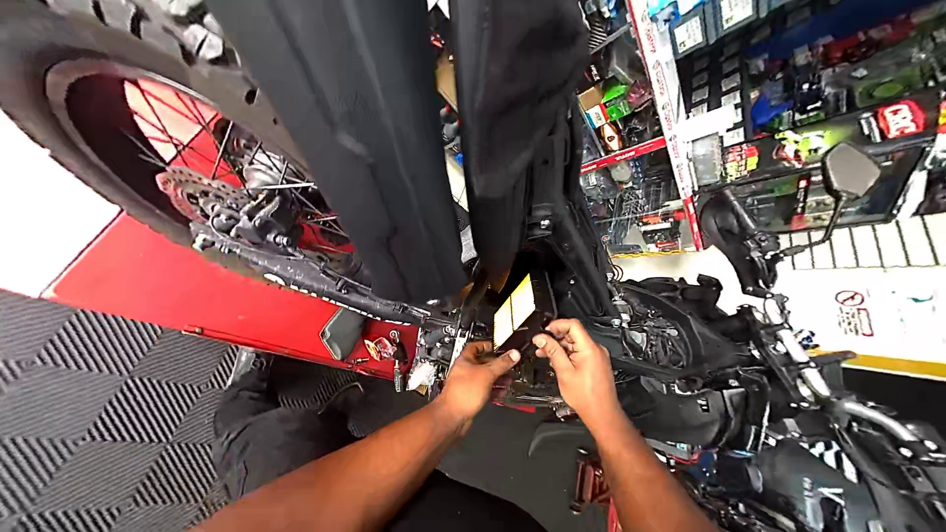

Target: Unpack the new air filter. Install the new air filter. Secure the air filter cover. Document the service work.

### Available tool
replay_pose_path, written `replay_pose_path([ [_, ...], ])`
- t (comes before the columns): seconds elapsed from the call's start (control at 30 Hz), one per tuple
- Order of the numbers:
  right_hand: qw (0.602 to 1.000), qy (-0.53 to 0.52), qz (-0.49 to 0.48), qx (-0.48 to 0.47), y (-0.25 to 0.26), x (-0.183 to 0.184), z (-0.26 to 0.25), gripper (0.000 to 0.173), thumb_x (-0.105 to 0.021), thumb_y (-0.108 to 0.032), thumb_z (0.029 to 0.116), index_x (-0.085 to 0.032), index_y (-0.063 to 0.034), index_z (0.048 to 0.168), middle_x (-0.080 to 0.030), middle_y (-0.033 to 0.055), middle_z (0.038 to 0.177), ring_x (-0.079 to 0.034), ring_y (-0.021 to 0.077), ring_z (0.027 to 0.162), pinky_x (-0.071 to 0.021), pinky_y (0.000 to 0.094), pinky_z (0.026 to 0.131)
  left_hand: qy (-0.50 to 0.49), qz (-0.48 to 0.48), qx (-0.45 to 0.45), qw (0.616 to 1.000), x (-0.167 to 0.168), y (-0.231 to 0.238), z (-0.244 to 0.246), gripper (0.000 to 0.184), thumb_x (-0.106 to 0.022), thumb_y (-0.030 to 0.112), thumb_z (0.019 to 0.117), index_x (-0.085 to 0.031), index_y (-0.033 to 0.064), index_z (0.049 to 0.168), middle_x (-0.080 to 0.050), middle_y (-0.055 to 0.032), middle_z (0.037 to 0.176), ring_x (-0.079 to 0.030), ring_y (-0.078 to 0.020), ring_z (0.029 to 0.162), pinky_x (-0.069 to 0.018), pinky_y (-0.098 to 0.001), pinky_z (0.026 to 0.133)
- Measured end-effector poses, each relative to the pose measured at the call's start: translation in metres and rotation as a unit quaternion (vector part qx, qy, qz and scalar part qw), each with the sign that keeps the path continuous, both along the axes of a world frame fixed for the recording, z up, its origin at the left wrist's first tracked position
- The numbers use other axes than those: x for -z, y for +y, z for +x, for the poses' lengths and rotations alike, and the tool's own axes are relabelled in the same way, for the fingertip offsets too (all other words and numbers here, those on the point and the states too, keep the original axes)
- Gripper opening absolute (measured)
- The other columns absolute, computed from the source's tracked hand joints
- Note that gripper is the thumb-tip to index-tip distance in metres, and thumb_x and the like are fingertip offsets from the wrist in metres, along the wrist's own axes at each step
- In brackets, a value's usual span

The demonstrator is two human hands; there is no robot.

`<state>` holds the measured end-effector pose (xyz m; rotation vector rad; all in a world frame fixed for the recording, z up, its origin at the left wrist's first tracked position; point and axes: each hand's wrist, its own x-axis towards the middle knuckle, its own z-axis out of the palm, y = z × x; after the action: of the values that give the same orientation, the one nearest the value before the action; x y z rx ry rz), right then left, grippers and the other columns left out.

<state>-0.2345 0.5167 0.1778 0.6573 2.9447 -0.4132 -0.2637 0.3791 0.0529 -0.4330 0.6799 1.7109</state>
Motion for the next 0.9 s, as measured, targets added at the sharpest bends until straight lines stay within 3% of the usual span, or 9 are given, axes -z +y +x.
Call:
replay_pose_path([
  [0.1,1.0,0.021,-0.018,-0.013,0.008,-0.004,-0.007,0.018,-0.069,-0.025,0.0993,-0.065,-0.0166,0.114,-0.073,-0.002,0.088,-0.072,0.0125,0.071,-0.0644,0.0346,0.063,0.017,-0.019,-0.05,0.998,-0.001,0.018,0.01,0.069,-0.084,0.033,0.0871,-0.047,0.0044,0.138,-0.069,-0.0179,0.102,-0.072,-0.0277,0.081,-0.0627,-0.0423,0.073],
  [0.2,0.998,0.04,-0.043,-0.034,0.017,-0.007,-0.011,0.017,-0.068,-0.023,0.0997,-0.064,-0.0147,0.114,-0.073,-0.0005,0.087,-0.071,0.0132,0.07,-0.0626,0.0325,0.06,0.045,-0.054,-0.097,0.993,-0.007,0.034,0.022,0.077,-0.087,0.04,0.0823,-0.046,0.0074,0.138,-0.065,-0.016,0.103,-0.07,-0.0268,0.077,-0.063,-0.0444,0.072],
  [0.33,0.991,0.093,-0.055,-0.084,0.021,-0.006,-0.013,0.018,-0.068,-0.022,0.0984,-0.064,-0.0111,0.113,-0.071,0.0003,0.085,-0.07,0.012,0.068,-0.0618,0.0297,0.059,0.142,-0.129,-0.143,0.971,-0.015,0.049,0.033,0.081,-0.086,0.051,0.0792,-0.049,0.0112,0.14,-0.063,-0.0137,0.116,-0.067,-0.0256,0.088,-0.0604,-0.0472,0.075],
  [0.47,0.985,0.131,-0.055,-0.096,0.031,0.006,-0.016,0.019,-0.069,-0.022,0.0986,-0.063,-0.0101,0.113,-0.071,0.0014,0.087,-0.07,0.0123,0.067,-0.0619,0.0296,0.059,0.25,-0.211,-0.166,0.93,-0.007,0.066,0.034,0.079,-0.08,0.06,0.0813,-0.053,0.0145,0.14,-0.059,-0.013,0.13,-0.062,-0.0299,0.112,-0.0537,-0.0558,0.092],
  [0.57,0.988,0.125,-0.018,-0.092,0.041,0.02,-0.021,0.019,-0.067,-0.024,0.1002,-0.062,-0.0106,0.114,-0.072,0.0012,0.09,-0.071,0.0123,0.069,-0.0629,0.0319,0.062,0.379,-0.276,-0.179,0.865,0.006,0.08,0.032,0.055,-0.075,0.051,0.0896,-0.062,0.0206,0.134,-0.059,-0.0088,0.13,-0.065,-0.026,0.104,-0.0577,-0.0513,0.085],
  [0.67,0.991,0.116,0.024,-0.065,0.042,0.027,-0.035,0.019,-0.065,-0.025,0.1014,-0.063,-0.0127,0.115,-0.073,-0.0003,0.088,-0.072,0.0127,0.067,-0.0635,0.0343,0.061,0.488,-0.317,-0.15,0.799,0.008,0.091,0.019,0.046,-0.071,0.041,0.0951,-0.063,0.0251,0.138,-0.062,-0.0063,0.131,-0.065,-0.0266,0.114,-0.0583,-0.0502,0.088],
  [0.73,0.99,0.113,0.067,-0.048,0.042,0.029,-0.043,0.019,-0.066,-0.028,0.1011,-0.065,-0.0145,0.115,-0.074,-0.0015,0.085,-0.071,0.0125,0.065,-0.0625,0.0362,0.061,0.528,-0.342,-0.128,0.767,0.008,0.098,0.01,0.047,-0.07,0.037,0.0963,-0.06,0.023,0.141,-0.061,-0.0081,0.133,-0.066,-0.0286,0.113,-0.0595,-0.0494,0.085],
  [0.9,0.978,0.07,0.195,-0.031,0.037,0.029,-0.055,0.022,-0.065,-0.04,0.0999,-0.071,-0.0226,0.112,-0.076,-0.0038,0.087,-0.073,0.0167,0.071,-0.0609,0.0484,0.067,0.568,-0.367,-0.067,0.734,0.005,0.101,-0.013,0.041,-0.063,0.03,0.1005,-0.06,0.0128,0.138,-0.064,-0.0135,0.13,-0.07,-0.0339,0.103,-0.0597,-0.0518,0.079],
])
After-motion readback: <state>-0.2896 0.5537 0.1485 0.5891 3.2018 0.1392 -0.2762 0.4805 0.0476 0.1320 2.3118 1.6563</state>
